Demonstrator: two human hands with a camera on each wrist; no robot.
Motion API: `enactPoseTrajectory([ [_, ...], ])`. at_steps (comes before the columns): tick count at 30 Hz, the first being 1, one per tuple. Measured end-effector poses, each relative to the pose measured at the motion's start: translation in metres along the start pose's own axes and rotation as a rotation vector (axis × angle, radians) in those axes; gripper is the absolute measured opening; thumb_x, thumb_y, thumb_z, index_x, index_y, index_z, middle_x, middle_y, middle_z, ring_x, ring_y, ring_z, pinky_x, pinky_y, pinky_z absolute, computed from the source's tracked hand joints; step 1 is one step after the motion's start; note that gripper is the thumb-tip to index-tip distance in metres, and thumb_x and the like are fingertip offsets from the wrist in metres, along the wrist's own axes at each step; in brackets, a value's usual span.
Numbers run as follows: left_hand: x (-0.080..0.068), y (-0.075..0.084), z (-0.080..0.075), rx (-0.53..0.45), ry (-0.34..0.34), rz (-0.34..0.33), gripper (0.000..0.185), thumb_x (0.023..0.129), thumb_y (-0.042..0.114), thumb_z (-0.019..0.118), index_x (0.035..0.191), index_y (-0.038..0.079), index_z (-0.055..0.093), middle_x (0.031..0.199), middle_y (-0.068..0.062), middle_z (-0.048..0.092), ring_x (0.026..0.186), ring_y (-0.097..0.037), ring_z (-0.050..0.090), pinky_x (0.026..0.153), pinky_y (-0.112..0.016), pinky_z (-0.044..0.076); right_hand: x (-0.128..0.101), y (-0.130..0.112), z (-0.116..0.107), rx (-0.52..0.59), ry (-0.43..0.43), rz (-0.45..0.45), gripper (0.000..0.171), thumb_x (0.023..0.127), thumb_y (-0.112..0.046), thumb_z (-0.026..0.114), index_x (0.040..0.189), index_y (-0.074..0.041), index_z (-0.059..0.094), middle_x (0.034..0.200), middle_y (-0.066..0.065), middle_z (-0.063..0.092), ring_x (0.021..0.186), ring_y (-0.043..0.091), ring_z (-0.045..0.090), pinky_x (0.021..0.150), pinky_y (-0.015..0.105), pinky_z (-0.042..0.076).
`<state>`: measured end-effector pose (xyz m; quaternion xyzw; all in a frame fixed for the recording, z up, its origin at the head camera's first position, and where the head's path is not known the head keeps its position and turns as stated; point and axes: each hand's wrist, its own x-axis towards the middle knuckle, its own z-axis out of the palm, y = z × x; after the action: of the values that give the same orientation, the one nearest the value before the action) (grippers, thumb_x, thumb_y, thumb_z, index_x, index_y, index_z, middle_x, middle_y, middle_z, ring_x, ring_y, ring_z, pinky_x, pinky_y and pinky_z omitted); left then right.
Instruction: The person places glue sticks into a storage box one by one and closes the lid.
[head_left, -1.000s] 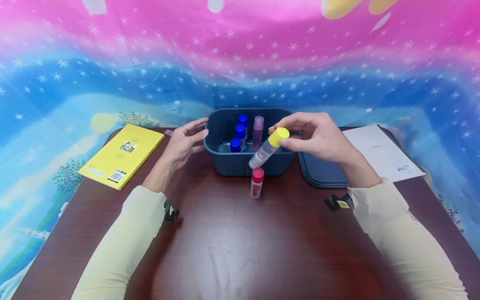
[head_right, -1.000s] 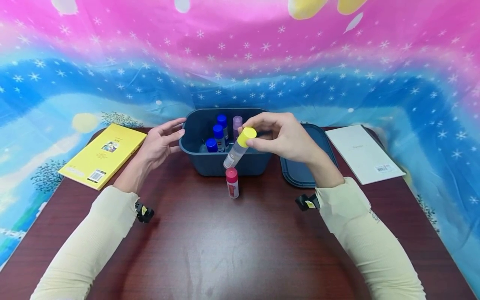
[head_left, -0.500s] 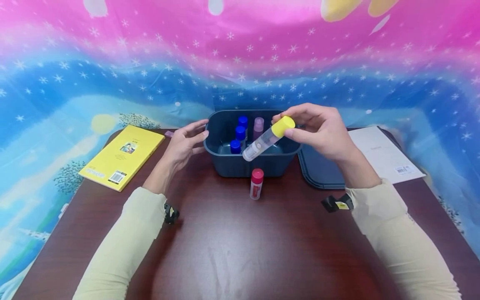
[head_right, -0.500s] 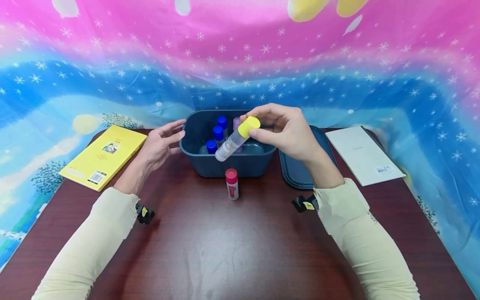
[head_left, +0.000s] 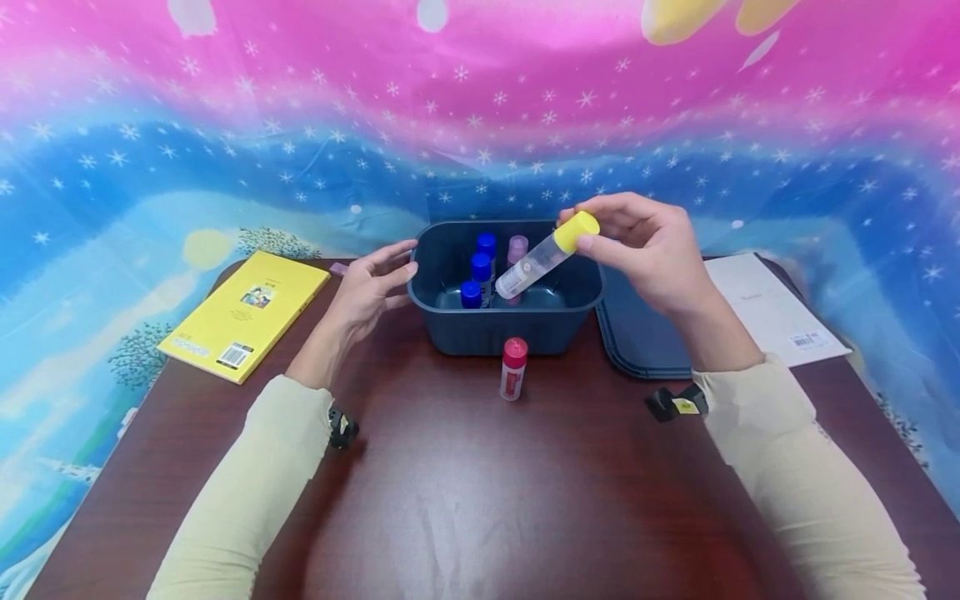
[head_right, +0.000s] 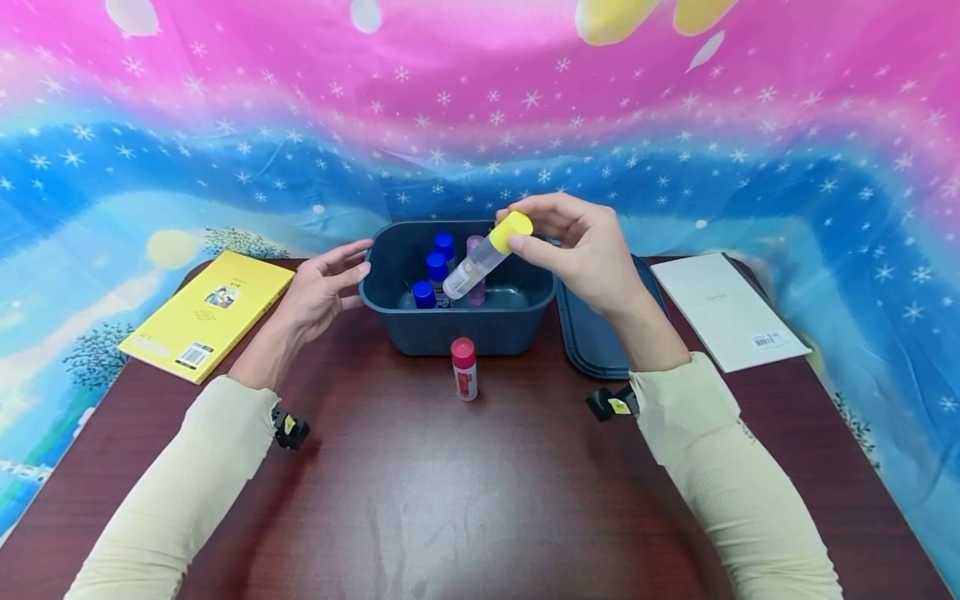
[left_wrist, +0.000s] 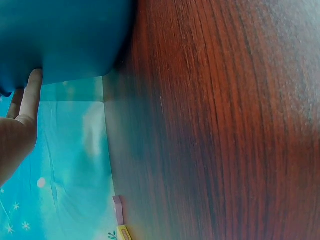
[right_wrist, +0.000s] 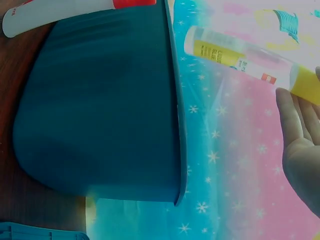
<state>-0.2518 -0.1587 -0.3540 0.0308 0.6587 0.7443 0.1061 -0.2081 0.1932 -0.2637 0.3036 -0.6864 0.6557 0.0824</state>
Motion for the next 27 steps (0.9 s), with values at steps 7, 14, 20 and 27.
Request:
enactPoseTrajectory([
  [7,0.000,0.000,0.000,-0.003,0.003,-0.002,0.053,0.101,0.015,0.064,0.152,0.013,0.049,0.154,-0.013,0.043,0.135,-0.031,0.049,0.102,-0.049,0.048,0.006,0.009,0.003,-0.102,0.045,0.117,0.026,0.092,-0.001,0.074,0.117,0.002,0.071,0.115,0.009,0.073,0.107,0.019,0.070,0.091,0.026,0.056],
  [14,-0.001,0.000,0.000,-0.010,-0.001,0.002,0.053,0.102,0.015,0.063,0.152,0.012,0.048,0.155,-0.013,0.042,0.136,-0.031,0.049,0.104,-0.051,0.046,0.012,0.024,0.006,-0.202,0.021,0.187,0.029,0.094,-0.008,0.074,0.121,-0.001,0.070,0.116,0.006,0.073,0.104,0.018,0.070,0.090,0.026,0.056],
  [20,-0.001,0.000,-0.001,0.003,0.002,-0.002,0.053,0.102,0.016,0.063,0.152,0.013,0.048,0.155,-0.013,0.042,0.136,-0.031,0.049,0.103,-0.050,0.047,0.016,0.034,0.011,-0.263,-0.016,0.254,0.030,0.094,-0.014,0.074,0.122,-0.003,0.070,0.116,0.007,0.072,0.103,0.018,0.069,0.091,0.027,0.056],
  [27,0.000,0.001,0.000,0.001,0.000,-0.004,0.053,0.101,0.016,0.064,0.152,0.013,0.048,0.155,-0.013,0.042,0.137,-0.031,0.048,0.104,-0.051,0.046,0.021,0.044,0.015,-0.286,-0.037,0.300,0.032,0.095,-0.016,0.074,0.123,-0.003,0.070,0.119,0.011,0.070,0.105,0.019,0.069,0.093,0.030,0.055],
])
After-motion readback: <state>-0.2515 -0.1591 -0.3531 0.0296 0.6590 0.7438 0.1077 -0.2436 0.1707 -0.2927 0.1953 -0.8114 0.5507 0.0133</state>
